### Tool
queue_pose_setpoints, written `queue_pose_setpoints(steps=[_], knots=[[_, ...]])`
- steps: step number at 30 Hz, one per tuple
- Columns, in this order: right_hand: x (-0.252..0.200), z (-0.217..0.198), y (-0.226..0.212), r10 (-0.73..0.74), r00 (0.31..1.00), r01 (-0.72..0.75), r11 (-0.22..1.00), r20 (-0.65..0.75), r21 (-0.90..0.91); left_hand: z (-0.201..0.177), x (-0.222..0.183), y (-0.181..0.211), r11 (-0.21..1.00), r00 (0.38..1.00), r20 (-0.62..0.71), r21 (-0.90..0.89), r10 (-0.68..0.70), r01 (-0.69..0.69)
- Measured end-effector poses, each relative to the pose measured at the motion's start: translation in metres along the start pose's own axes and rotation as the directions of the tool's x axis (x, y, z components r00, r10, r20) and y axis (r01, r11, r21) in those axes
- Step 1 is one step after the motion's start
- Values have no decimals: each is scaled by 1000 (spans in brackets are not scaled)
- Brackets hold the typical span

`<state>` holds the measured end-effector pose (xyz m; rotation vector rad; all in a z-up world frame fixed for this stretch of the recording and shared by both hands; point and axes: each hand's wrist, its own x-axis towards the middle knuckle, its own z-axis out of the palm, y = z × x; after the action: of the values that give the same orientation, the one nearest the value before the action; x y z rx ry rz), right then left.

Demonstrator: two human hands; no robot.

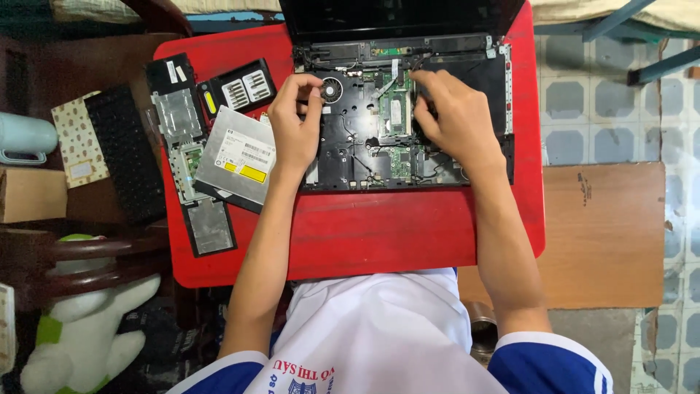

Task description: Connecting internal ribbon cables and components to a laptop motherboard during assembly or repair.

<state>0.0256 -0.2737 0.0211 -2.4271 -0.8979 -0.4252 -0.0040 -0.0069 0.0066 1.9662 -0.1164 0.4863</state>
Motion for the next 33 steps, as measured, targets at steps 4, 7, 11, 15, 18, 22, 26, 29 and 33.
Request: queue_pose_setpoints(steps=[4, 7, 11, 15, 18, 22, 26, 29, 33], knots=[[-1, 5, 7, -18, 999, 14, 997, -48, -76, 4, 0, -13, 998, 997, -76, -65, -5, 0], [-3, 3, 7, 10, 1000, -11, 997, -18, -72, 6, -1, -12, 998, 997, -72, -66, -11, 7], [-4, 6, 10, 25, 1000, -25, 995, -3, -92, 7, -1, -14, 998, 998, -61, -54, -22, 19], [0, 4, 4, 32, 999, -33, 996, -13, -77, 8, -2, -15, 998, 998, -57, -52, -33, 30], [-1, 5, 6, 35, 999, -36, 997, -17, -65, 7, -1, -16, 998, 998, -51, -45, -43, 41], [0, 5, 5, 29, 999, -30, 998, -21, -60, 9, -1, -18, 999, 997, -54, -30, -45, 44], [1, 3, -1, -21, 999, 17, 993, -38, -119, 9, -3, -18, 1000, 998, -55, -2, -28, 28], [0, 4, 1, -43, 998, 35, 983, -40, -183, 9, -2, -18, 1000, 998, -54, 13, -18, 19], [-6, 8, 10, -9, 999, 2, 984, -41, -176, 8, -2, -18, 1000, 998, -53, 18, -17, 18]])
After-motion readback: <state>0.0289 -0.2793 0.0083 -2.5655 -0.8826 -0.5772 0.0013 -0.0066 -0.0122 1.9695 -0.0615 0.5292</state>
